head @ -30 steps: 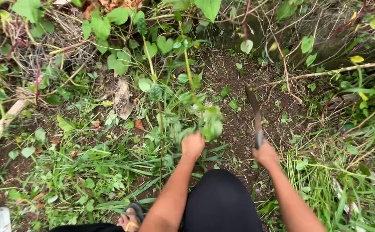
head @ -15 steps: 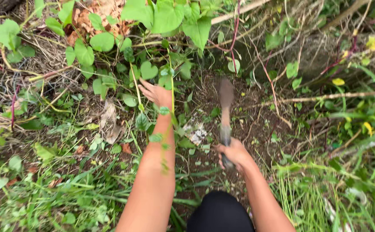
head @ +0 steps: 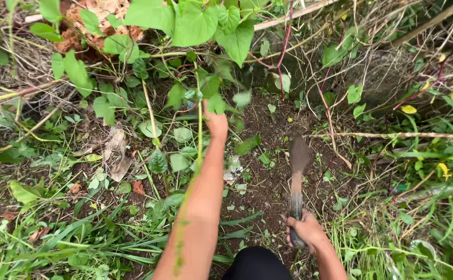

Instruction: The person uses a small hand hoe to loosen soil and pull weeds from a garden bed. They repeatedly scrape the ground, gather uprooted plants, and clear debris, moving across different patches of soil and vegetation.

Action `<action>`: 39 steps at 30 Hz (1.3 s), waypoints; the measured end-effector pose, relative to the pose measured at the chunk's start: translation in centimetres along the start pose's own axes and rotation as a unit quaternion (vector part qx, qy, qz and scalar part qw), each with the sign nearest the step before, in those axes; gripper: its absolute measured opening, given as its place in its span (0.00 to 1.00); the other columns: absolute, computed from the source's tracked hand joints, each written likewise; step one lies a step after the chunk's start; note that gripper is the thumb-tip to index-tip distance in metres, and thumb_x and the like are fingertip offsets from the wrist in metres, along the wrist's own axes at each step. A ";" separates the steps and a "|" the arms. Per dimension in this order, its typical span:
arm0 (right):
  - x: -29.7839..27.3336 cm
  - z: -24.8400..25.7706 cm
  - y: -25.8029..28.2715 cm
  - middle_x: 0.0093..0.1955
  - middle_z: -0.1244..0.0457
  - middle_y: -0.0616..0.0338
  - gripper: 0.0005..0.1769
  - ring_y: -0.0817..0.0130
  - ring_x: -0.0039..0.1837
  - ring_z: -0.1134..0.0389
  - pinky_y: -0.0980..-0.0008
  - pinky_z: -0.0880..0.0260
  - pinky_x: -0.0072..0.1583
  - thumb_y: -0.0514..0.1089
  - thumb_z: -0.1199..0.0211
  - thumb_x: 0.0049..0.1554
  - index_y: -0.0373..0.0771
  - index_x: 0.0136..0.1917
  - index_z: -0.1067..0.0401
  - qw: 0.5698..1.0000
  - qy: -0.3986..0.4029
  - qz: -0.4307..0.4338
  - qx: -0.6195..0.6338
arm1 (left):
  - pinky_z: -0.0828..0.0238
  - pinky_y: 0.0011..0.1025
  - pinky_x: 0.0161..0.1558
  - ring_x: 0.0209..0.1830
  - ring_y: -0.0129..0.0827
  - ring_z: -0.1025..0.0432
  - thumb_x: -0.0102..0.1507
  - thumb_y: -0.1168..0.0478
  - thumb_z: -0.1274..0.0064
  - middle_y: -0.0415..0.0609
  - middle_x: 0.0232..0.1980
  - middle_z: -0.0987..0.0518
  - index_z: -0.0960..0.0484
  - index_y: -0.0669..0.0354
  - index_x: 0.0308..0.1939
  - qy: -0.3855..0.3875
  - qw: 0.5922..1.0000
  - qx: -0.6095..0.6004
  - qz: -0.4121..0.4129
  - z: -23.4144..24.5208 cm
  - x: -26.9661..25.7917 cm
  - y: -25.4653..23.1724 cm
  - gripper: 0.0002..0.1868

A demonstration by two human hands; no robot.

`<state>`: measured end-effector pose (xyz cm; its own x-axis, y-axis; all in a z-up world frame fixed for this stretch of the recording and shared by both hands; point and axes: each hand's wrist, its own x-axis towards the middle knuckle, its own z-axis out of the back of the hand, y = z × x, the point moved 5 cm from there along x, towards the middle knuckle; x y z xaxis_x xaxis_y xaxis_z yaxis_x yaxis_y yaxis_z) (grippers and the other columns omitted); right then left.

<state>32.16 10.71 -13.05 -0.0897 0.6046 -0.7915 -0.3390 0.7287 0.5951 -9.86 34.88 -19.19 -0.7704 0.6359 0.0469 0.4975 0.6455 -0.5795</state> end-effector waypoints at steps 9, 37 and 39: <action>0.8 0.9 4.9 0.34 0.32 0.47 0.24 0.61 0.32 0.29 0.59 0.26 0.38 0.40 0.38 0.55 0.37 0.64 0.38 0.932 -0.062 0.217 -0.284 | 0.29 0.52 0.43 0.35 0.57 0.25 0.74 0.49 0.56 0.70 0.35 0.19 0.20 0.74 0.41 -0.142 0.781 0.602 0.085 4.6 -9.4 -8.9 0.26; 6.8 -6.3 12.1 0.56 0.30 0.41 0.23 0.44 0.58 0.27 0.48 0.27 0.58 0.46 0.41 0.58 0.39 0.65 0.37 0.738 -0.190 0.209 -0.612 | 0.26 0.53 0.39 0.37 0.60 0.23 0.65 0.59 0.52 0.64 0.36 0.18 0.18 0.64 0.44 0.108 0.682 0.721 0.047 6.1 -28.0 -13.2 0.12; 6.0 -5.5 10.9 0.57 0.31 0.41 0.27 0.43 0.59 0.28 0.49 0.28 0.59 0.48 0.37 0.55 0.39 0.65 0.38 0.750 -0.181 0.198 -0.605 | 0.25 0.54 0.39 0.36 0.60 0.23 0.63 0.58 0.51 0.64 0.36 0.18 0.19 0.60 0.49 0.148 0.646 0.747 0.059 2.9 -28.9 -13.7 0.15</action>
<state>22.77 20.57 -12.08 -0.2219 0.9036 -0.3664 -0.9739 -0.2240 0.0372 4.46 6.40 -14.93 -0.5428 0.8387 -0.0437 -0.5641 -0.4026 -0.7209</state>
